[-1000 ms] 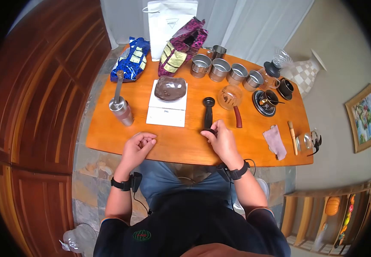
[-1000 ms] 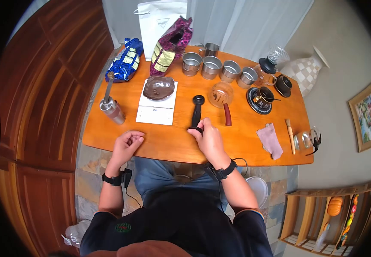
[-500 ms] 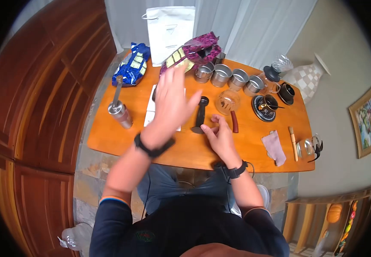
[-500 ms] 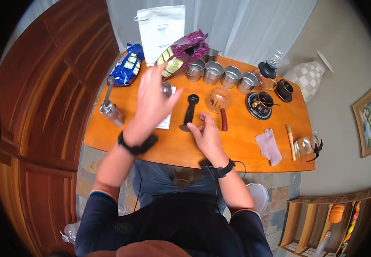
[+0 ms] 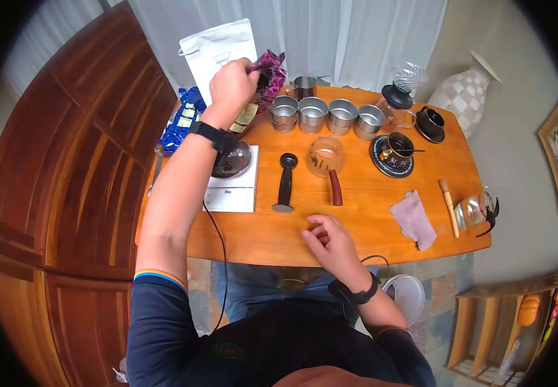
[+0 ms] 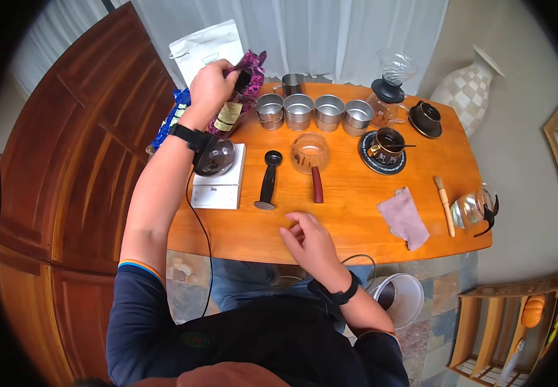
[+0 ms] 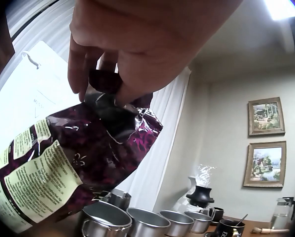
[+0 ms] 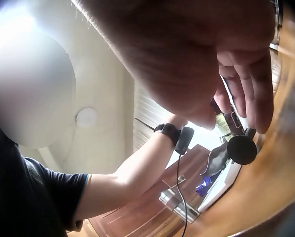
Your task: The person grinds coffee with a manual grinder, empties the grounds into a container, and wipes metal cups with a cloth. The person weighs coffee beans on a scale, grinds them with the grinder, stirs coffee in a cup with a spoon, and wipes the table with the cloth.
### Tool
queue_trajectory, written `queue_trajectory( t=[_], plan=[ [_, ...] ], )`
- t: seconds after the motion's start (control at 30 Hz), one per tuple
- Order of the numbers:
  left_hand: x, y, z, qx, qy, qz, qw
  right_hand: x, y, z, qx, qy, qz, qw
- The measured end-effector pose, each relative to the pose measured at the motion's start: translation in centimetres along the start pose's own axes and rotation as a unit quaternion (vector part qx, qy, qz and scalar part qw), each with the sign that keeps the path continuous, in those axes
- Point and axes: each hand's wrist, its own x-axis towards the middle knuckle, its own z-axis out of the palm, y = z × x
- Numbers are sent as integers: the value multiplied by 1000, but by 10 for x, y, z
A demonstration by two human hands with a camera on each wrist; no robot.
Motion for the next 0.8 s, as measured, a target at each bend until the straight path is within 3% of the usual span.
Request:
queue_trajectory(
  t=[0.2, 0.3, 0.43, 0.53, 0.7, 0.8],
  plan=[
    [15, -51, -12, -13, 75, -65, 995, -19, 13, -8, 9, -21, 24, 999],
    [13, -68, -18, -36, 62, -100, 992, -22, 24, -9, 20, -12, 27, 999],
    [9, -74, -16, -32, 81, -95, 992, -23, 28, -10, 36, -5, 30, 999],
    [10, -80, -12, -71, 97, -51, 992, -23, 31, -10, 38, -9, 55, 998],
    [22, -99, -11, -22, 63, -10, 998, -23, 34, -9, 50, -2, 54, 997],
    [22, -100, -17, -64, 36, -20, 997, -23, 37, -8, 51, 0, 53, 997]
  ],
)
